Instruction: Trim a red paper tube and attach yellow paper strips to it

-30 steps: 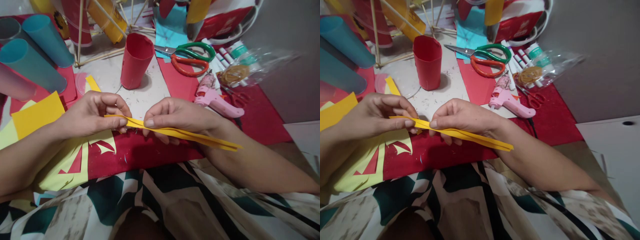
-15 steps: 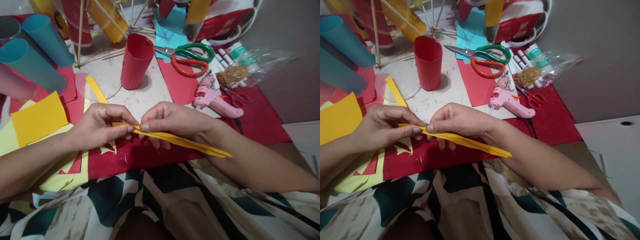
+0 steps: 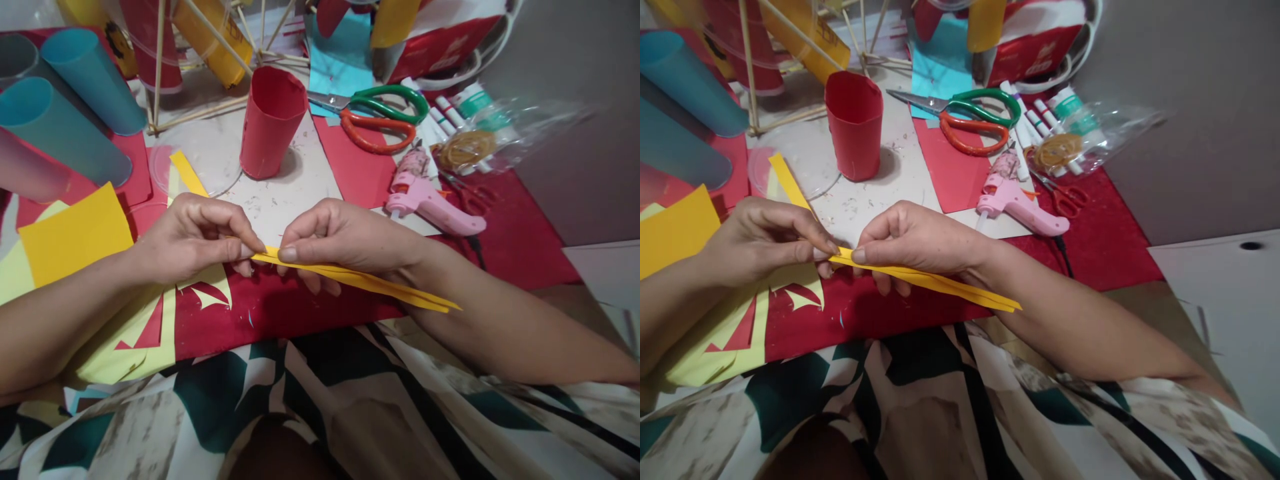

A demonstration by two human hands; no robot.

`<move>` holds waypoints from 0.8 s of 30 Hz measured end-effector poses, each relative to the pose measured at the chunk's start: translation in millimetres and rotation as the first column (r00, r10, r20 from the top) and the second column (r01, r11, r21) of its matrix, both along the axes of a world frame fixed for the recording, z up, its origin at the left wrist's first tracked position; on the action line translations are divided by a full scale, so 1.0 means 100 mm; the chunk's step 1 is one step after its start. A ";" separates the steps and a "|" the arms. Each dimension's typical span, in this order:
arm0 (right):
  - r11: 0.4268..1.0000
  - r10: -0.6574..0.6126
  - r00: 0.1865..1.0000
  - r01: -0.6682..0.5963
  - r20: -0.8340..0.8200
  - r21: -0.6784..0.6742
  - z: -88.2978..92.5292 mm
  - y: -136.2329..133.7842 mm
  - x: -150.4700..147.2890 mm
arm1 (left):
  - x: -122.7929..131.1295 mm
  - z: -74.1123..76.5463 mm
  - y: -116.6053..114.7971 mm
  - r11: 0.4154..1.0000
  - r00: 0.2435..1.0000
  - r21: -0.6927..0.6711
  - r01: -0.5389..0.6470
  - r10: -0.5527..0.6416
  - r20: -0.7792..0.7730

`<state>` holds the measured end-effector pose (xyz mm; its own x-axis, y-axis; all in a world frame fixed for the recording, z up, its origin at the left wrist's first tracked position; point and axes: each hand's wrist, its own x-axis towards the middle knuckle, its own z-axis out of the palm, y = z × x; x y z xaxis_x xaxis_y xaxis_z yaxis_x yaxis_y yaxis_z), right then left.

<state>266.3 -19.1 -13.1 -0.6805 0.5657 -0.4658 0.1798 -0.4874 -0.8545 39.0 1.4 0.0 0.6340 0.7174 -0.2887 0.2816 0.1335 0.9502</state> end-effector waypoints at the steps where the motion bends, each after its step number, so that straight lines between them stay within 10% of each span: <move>1: 1.000 0.003 1.000 -0.003 0.003 -0.003 0.00 0.00 0.00 | -0.01 0.00 0.01 0.999 1.000 -0.030 0.011 -0.011 0.001; 15: 0.996 0.088 0.995 -0.089 0.044 0.024 -0.03 -0.01 0.01 | 0.03 0.00 0.08 0.902 0.962 -0.356 0.244 -0.272 -0.030; 24: 0.991 0.134 0.990 -0.134 0.039 -0.002 -0.01 -0.01 0.01 | -0.02 0.00 0.07 0.905 0.950 -0.320 0.280 -0.308 -0.039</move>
